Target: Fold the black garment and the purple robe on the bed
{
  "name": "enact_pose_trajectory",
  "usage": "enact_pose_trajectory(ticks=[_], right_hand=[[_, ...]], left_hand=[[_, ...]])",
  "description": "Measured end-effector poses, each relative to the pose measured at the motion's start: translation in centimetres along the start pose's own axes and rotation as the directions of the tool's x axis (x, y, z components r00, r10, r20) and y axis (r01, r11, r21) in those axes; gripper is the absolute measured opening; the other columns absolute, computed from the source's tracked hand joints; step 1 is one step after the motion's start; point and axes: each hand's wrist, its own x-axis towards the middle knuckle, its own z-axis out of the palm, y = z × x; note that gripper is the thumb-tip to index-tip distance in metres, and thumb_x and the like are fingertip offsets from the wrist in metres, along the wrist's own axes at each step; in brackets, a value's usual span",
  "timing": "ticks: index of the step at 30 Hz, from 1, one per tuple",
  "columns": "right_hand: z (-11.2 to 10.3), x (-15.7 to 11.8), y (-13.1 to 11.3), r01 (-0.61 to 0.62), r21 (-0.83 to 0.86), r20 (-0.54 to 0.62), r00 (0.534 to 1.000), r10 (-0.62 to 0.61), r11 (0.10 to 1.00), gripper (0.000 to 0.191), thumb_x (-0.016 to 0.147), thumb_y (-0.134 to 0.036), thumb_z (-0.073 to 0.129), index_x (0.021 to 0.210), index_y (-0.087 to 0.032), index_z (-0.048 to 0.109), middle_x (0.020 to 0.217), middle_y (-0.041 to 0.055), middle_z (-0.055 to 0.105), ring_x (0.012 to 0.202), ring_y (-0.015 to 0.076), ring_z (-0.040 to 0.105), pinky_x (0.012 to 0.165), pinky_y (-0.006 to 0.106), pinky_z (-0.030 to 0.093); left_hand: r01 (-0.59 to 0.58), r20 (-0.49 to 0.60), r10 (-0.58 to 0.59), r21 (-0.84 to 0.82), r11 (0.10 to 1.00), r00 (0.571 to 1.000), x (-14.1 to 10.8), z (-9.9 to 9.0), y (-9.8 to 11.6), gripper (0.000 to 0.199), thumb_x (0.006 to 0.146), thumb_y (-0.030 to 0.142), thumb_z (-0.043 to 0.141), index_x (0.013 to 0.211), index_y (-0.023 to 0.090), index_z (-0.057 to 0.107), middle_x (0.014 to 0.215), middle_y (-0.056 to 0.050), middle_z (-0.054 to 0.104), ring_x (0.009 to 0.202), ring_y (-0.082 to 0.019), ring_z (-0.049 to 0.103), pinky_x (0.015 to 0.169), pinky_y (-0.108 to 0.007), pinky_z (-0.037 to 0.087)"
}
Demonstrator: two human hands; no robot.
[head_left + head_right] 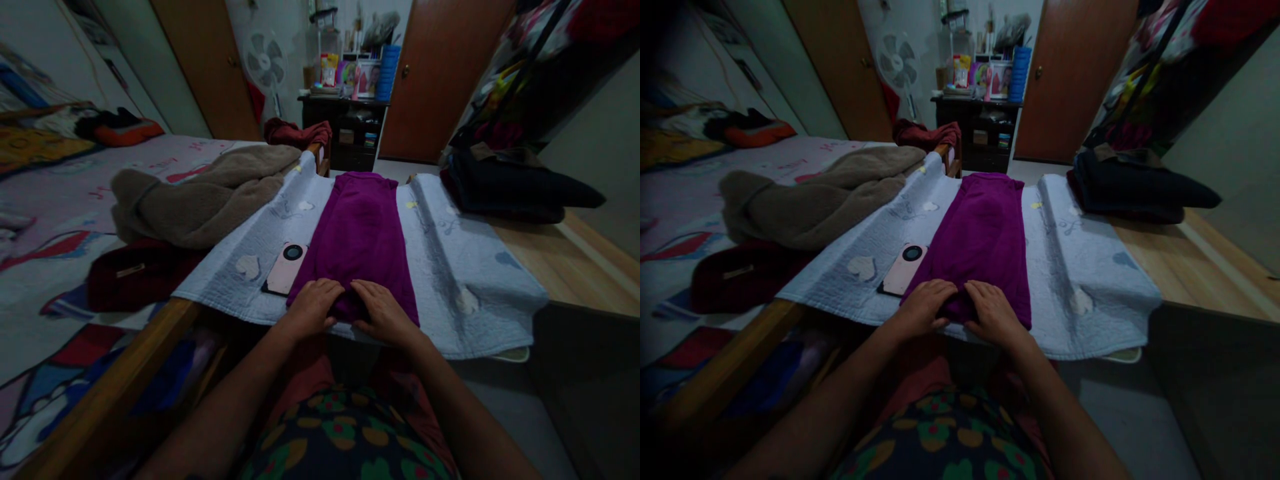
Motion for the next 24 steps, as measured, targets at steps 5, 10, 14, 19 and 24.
enact_pose_trajectory(ticks=[5,10,14,19,24], right_hand=[[0.1,0.0,-0.2,-0.018,0.001,0.008,1.0,0.018,1.0,0.08,0.071,-0.029,0.069,0.143,-0.013,0.037,0.142,0.0161,0.046,0.13,0.0286,0.04,0.108,0.046,0.032],[0.2,0.1,-0.4,-0.018,0.014,-0.016,1.0,0.019,1.0,0.085,0.07,-0.029,0.07,0.145,-0.016,0.033,0.142,0.0158,0.046,0.13,0.0289,0.04,0.107,0.048,0.033],[0.4,0.3,-0.1,-0.007,0.031,-0.044,0.999,0.008,0.999,0.076,0.074,-0.025,0.066,0.144,-0.016,0.037,0.14,0.0146,0.048,0.129,0.0271,0.042,0.106,0.046,0.034],[0.1,0.8,0.7,0.018,0.078,-0.041,0.999,-0.015,0.997,0.058,0.078,-0.016,0.058,0.135,-0.017,0.048,0.134,0.0113,0.056,0.123,0.0233,0.049,0.105,0.043,0.038],[-0.2,1.0,0.7,0.022,0.089,-0.048,0.999,-0.018,0.996,0.052,0.081,-0.014,0.057,0.132,-0.016,0.052,0.131,0.0116,0.058,0.12,0.023,0.052,0.104,0.042,0.04]], left_hand=[[0.001,-0.036,0.0,0.047,0.999,0.999,0.7,-0.2,0.3,0.043,0.071,0.018,0.067,0.112,0.019,0.056,0.108,-0.008,0.066,0.104,-0.026,0.058,0.093,-0.04,0.041],[0.002,-0.05,-0.001,0.026,1.0,0.999,1.1,-0.3,-0.1,0.04,0.072,0.021,0.068,0.11,0.02,0.058,0.105,-0.008,0.068,0.102,-0.027,0.06,0.09,-0.04,0.043],[0.006,-0.04,-0.005,0.012,1.0,0.999,1.0,-0.3,-0.3,0.048,0.071,0.026,0.072,0.115,0.02,0.055,0.109,-0.008,0.067,0.105,-0.027,0.06,0.09,-0.039,0.043],[0.024,-0.029,-0.024,0.01,1.0,0.999,1.1,-0.5,-0.3,0.053,0.071,0.032,0.074,0.118,0.019,0.053,0.109,-0.008,0.066,0.105,-0.027,0.06,0.089,-0.039,0.044],[0.015,-0.02,-0.015,0.037,0.999,1.0,1.1,-0.5,0.1,0.057,0.067,0.035,0.079,0.115,0.02,0.052,0.109,-0.007,0.064,0.103,-0.027,0.058,0.087,-0.038,0.043]])
